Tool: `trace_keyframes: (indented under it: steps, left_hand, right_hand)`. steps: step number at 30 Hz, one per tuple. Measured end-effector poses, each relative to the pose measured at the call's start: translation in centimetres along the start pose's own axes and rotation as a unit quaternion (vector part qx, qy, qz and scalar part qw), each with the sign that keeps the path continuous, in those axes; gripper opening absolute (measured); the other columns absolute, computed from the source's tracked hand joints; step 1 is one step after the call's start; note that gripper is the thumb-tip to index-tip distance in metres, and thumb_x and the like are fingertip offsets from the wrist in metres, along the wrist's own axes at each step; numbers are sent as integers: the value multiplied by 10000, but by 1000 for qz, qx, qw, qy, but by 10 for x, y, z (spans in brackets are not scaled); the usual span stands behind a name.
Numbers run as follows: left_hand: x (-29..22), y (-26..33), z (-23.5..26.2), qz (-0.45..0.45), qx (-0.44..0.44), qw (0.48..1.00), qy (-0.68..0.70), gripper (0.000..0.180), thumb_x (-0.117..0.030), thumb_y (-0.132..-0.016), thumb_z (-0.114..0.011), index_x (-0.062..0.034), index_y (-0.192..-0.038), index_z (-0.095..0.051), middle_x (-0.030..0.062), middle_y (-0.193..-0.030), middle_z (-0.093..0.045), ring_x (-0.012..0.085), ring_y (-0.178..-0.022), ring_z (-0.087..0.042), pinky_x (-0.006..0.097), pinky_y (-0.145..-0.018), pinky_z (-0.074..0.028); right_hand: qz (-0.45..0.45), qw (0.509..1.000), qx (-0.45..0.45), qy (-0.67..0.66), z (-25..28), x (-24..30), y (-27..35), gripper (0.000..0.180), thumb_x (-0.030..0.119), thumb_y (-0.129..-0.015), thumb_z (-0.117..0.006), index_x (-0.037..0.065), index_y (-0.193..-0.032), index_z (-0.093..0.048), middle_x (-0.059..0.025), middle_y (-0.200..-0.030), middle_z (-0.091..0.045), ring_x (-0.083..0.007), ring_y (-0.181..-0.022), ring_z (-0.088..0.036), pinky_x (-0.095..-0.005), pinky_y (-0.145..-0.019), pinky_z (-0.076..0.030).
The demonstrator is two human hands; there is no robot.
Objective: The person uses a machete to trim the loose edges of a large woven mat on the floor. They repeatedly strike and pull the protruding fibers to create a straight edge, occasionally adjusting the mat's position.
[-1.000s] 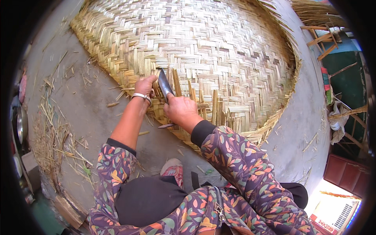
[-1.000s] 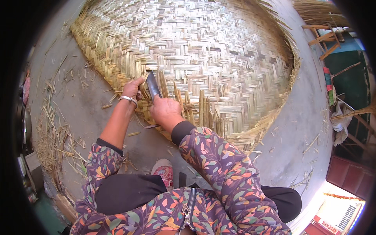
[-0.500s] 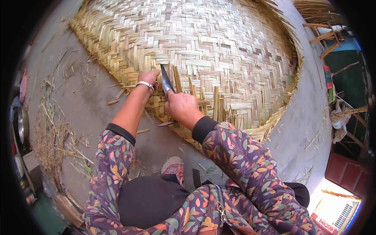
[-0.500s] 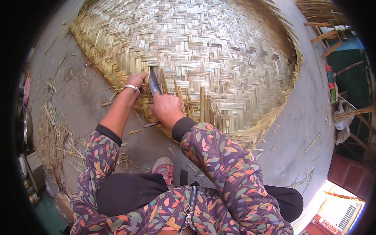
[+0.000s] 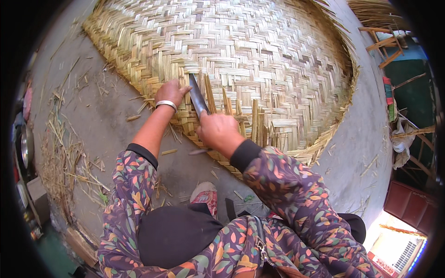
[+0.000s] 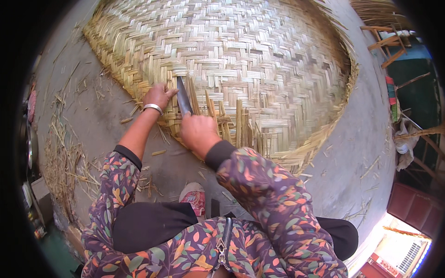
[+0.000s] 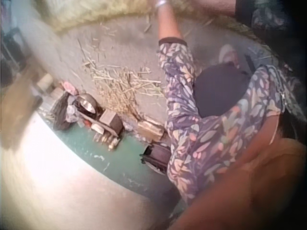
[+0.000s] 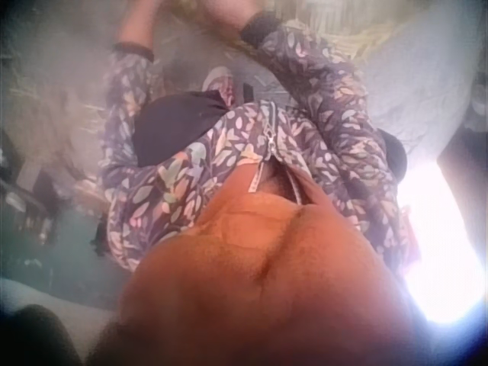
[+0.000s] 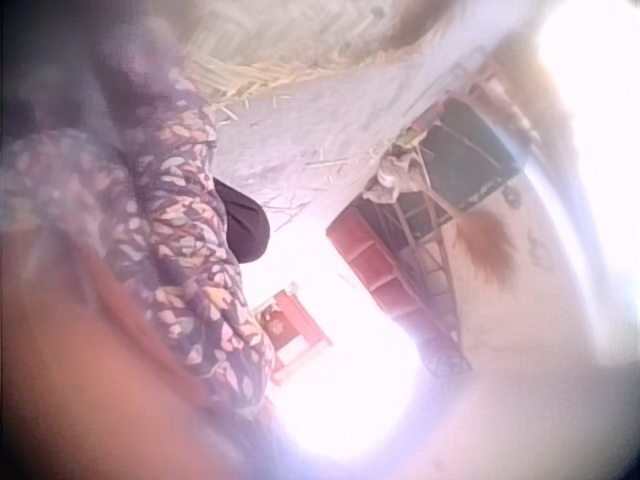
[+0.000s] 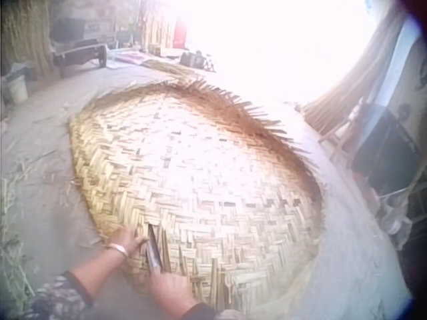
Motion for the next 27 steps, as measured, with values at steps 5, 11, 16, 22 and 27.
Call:
trace_keyframes:
  steps: [5,11,16,22,27]
  left_hand:
    - [19,2,-12,-1,-19,1000,3,502,-582,-828,-666,-88,-923,-670,189,-945,-702,382,-883,-673,494,-733,-520]
    - [31,-1,-28,-36,-73,996,48,359,-427,-866,-680,-83,-968,-668,175,-943,-706,368,-883,-677,472,-744,-529]
    - [19,-9,-50,-57,95,934,339,353,-220,-925,-647,-37,-1227,-627,99,-884,-715,167,-633,-673,338,-551,-555]
    - [16,-5,-48,116,265,811,509,168,-197,-960,-523,-72,-1056,-581,62,-828,-662,142,-533,-597,321,-470,-517]
    - [13,12,-36,71,333,738,583,223,-274,-986,-520,-81,-1060,-604,29,-875,-673,87,-553,-576,219,-381,-421]
  right_hand:
    - [10,995,95,7,12,-20,63,357,282,-870,-549,78,-1153,-620,-158,-816,-701,-315,-761,-696,-436,-668,-538]
    - [40,932,225,-282,43,-40,119,552,202,-901,-668,116,-1423,-509,-39,-731,-637,-49,-689,-543,-279,-619,-452]
    - [146,807,228,-525,38,-30,143,526,160,-905,-652,79,-1407,-518,-27,-1052,-669,-71,-879,-554,-276,-799,-482]
    - [120,796,268,-529,32,-33,159,554,164,-902,-659,82,-1424,-493,6,-881,-603,-60,-771,-484,-248,-708,-446]
    - [121,786,256,-550,29,-30,172,553,167,-905,-652,79,-1426,-487,15,-830,-581,-58,-742,-468,-252,-682,-435]
Point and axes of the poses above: each hand's wrist, its own y-axis away from the middle knuckle, its own z-axis out of the back of the hand, x = y × z, the point moved 2 cm from there along -y, towards the middle knuckle
